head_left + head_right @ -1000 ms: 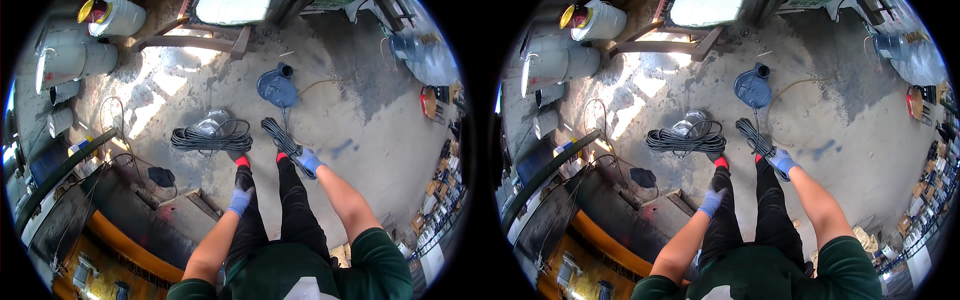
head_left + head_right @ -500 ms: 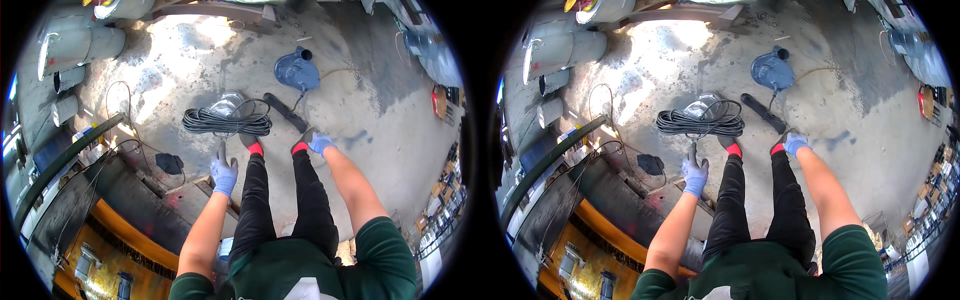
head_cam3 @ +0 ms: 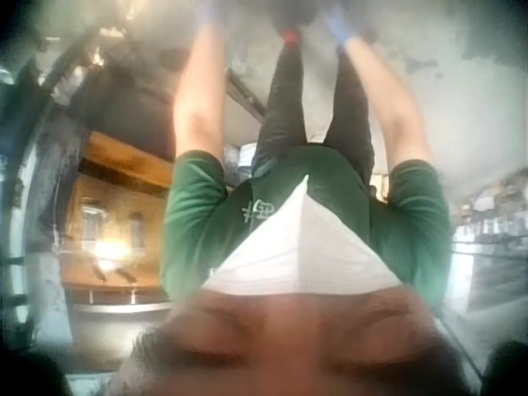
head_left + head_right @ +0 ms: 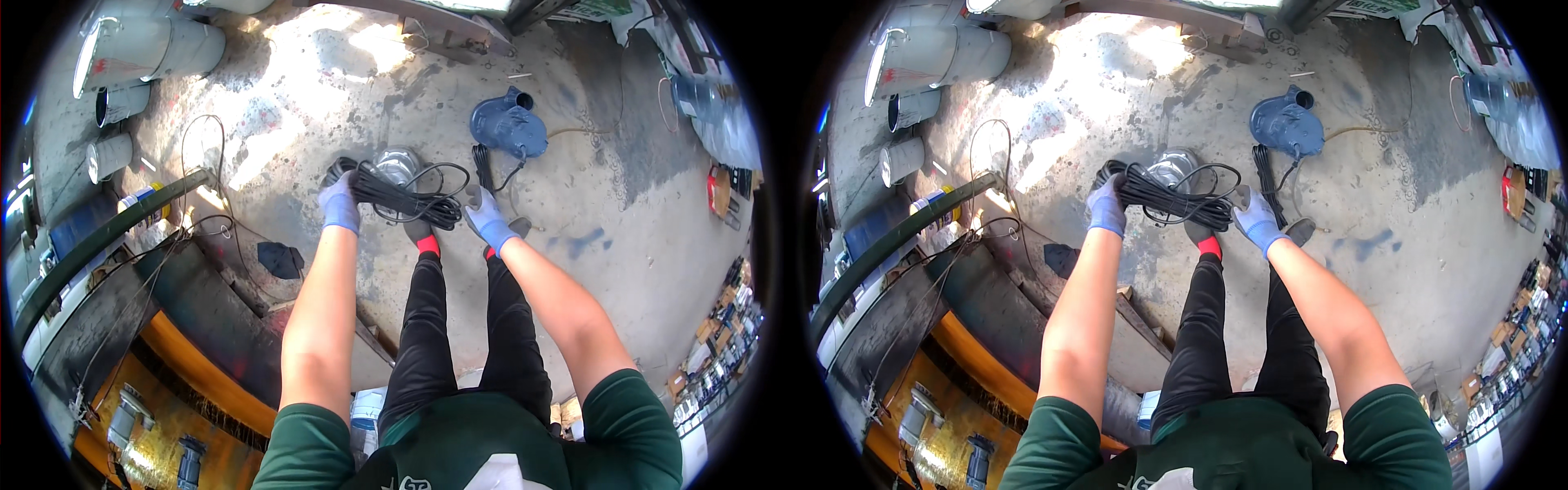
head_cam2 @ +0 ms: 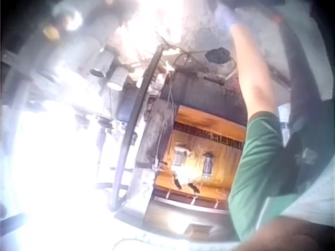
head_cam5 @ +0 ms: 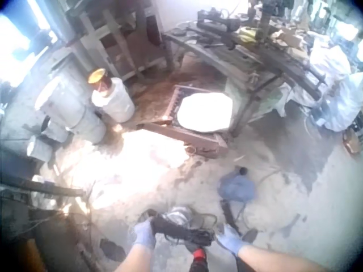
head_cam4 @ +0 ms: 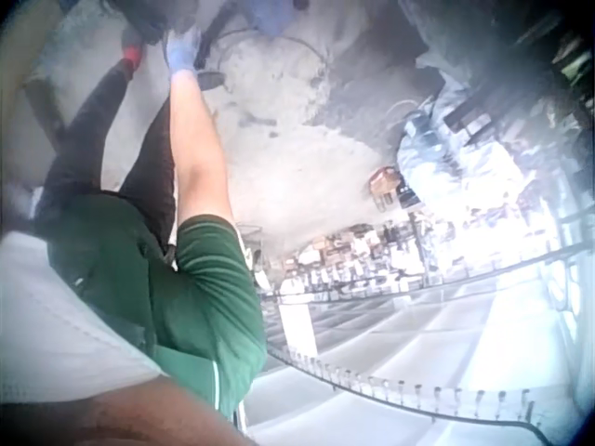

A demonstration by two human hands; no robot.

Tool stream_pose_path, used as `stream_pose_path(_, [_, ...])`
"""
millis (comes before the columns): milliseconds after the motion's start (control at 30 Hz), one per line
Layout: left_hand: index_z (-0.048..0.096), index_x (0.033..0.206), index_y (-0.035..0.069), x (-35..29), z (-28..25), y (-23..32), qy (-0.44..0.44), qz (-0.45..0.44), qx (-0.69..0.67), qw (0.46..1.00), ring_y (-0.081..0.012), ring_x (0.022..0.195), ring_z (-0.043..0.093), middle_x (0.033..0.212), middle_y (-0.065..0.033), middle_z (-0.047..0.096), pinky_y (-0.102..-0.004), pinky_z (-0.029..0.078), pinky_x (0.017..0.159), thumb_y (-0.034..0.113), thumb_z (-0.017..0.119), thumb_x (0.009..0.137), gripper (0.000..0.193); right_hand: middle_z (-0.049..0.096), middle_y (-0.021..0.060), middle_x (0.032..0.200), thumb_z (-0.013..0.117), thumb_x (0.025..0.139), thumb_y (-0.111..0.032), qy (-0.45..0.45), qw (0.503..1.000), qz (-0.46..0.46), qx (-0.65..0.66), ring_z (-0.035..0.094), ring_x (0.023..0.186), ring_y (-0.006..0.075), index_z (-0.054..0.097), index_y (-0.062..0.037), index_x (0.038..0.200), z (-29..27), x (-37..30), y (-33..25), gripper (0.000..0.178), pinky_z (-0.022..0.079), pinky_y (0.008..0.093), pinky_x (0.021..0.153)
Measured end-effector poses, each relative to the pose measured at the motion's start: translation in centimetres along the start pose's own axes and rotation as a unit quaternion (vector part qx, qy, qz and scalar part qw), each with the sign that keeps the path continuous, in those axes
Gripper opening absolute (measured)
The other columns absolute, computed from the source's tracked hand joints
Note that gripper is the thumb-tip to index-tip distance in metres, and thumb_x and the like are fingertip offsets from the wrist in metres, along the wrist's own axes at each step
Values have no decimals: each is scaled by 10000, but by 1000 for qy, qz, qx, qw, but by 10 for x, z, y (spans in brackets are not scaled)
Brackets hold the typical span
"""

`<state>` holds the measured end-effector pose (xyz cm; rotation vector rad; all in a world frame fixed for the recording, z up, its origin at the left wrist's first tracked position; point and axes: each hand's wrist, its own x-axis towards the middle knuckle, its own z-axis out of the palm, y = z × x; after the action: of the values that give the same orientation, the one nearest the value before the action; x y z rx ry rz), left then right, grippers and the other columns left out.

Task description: The person spray paints hanging pumps using a spray gun, takes another pump from a coworker to hang on the booth rack, and spray paints it.

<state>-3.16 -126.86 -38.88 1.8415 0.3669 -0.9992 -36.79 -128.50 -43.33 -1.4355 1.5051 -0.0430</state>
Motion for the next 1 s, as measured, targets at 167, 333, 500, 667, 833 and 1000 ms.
stream_pose_path(167, [682, 1187, -4, -127, 0, 14, -302, 242, 245, 889, -161, 878, 691, 1020, -82, 738, -310, 580, 805, 44, 763, 739, 458, 708, 167, 1128, 622, 899, -22, 109, 987, -82, 83, 672, 1110, 306, 669, -39, 1163, -19, -18, -25, 269, 515, 400, 977])
stream_pose_path(333, [679, 1243, 51, -243, -53, -15, -486, 469, 338, 656, -354, 919, 631, 948, -130, 646, -441, 533, 865, 55, 698, 662, 582, 676, 152, 1154, 629, 867, 16, 83, 987, -85, 105, 664, 1063, 305, 625, -51, 1254, -55, -45, -83, 393, 523, 382, 958])
stream_pose_path(500, [647, 1278, 74, -278, -133, -42, -470, 401, 341, 709, -333, 1020, 639, 1066, -127, 667, -429, 527, 909, 3, 688, 702, 582, 641, 157, 1272, 734, 836, -222, -29, 938, -239, -248, 563, 1242, 359, 620, -97, 1290, -32, -26, -123, 484, 437, 472, 1073])
stream_pose_path(667, [641, 1280, 57, -292, -230, -82, -201, 288, 281, 893, -382, 1047, 669, 1156, -177, 696, -443, 545, 962, -4, 722, 666, 622, 584, 212, 1440, 566, 955, -529, -202, 879, -93, -421, 525, 1371, 374, 588, -50, 1400, 48, 43, -149, 654, 423, 472, 1132])
stream_pose_path(833, [636, 1279, 51, -342, -326, -130, -7, 211, 267, 940, -355, 1067, 672, 1128, -172, 677, -421, 546, 960, -6, 744, 647, 644, 734, 218, 862, 578, 917, -295, -245, 917, 132, -286, 727, 727, 363, 746, -10, 956, 111, 56, -201, 333, 596, 469, 693])
stream_pose_path(1000, [608, 1304, 45, -404, -348, -153, 132, 116, 133, 975, -290, 1032, 710, 1163, -165, 693, -383, 579, 901, 35, 799, 697, 636, 681, 151, 851, 526, 955, -351, -274, 930, 149, -196, 652, 625, 298, 727, -76, 982, 168, 80, -148, 342, 534, 454, 573])
